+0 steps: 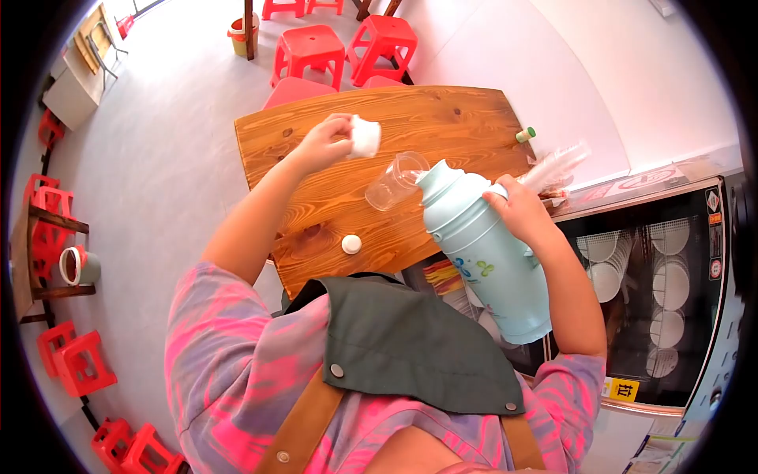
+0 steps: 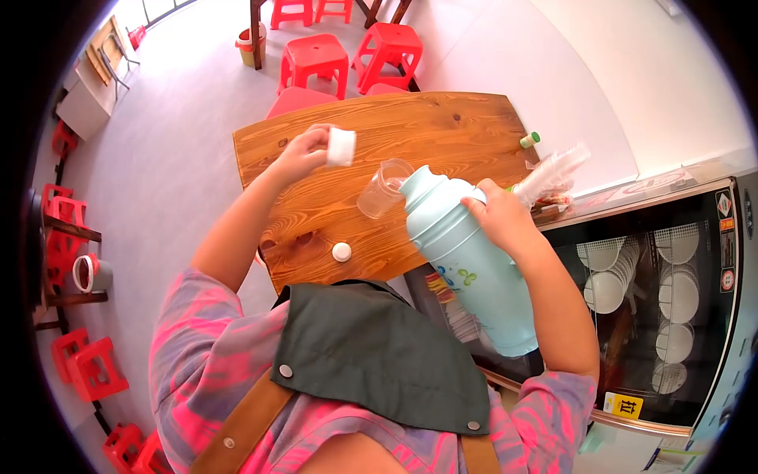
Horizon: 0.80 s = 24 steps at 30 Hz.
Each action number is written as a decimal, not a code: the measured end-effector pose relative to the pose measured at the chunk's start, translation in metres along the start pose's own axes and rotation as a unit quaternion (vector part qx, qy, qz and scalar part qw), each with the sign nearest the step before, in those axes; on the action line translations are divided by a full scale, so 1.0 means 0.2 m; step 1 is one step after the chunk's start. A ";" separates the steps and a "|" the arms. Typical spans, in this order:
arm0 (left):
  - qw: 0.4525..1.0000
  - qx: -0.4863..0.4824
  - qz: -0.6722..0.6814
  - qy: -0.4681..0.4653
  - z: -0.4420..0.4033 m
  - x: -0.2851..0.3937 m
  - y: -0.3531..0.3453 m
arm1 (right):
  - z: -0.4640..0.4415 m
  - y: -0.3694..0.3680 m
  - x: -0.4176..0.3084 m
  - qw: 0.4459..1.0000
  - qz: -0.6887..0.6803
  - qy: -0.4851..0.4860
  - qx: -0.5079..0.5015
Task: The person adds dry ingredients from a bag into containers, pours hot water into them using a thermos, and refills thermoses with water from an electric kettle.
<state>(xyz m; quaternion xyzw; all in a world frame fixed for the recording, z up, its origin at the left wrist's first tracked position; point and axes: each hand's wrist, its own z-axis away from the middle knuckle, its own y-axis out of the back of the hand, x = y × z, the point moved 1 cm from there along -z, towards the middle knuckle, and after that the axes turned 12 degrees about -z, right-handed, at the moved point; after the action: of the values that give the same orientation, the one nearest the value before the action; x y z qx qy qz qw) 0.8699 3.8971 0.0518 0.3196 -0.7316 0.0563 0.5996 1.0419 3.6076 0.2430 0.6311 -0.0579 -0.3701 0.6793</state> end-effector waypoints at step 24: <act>0.978 0.151 0.029 0.143 0.82 0.02 0.38 | -0.06 0.06 -0.10 0.998 0.056 -0.001 -0.027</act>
<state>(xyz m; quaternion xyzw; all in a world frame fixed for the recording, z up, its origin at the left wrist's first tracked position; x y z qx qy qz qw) 0.6905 3.8788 0.0323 0.3741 -0.6301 0.2284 0.6410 1.0400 3.6287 0.2600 0.6080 -0.0843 -0.3338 0.7154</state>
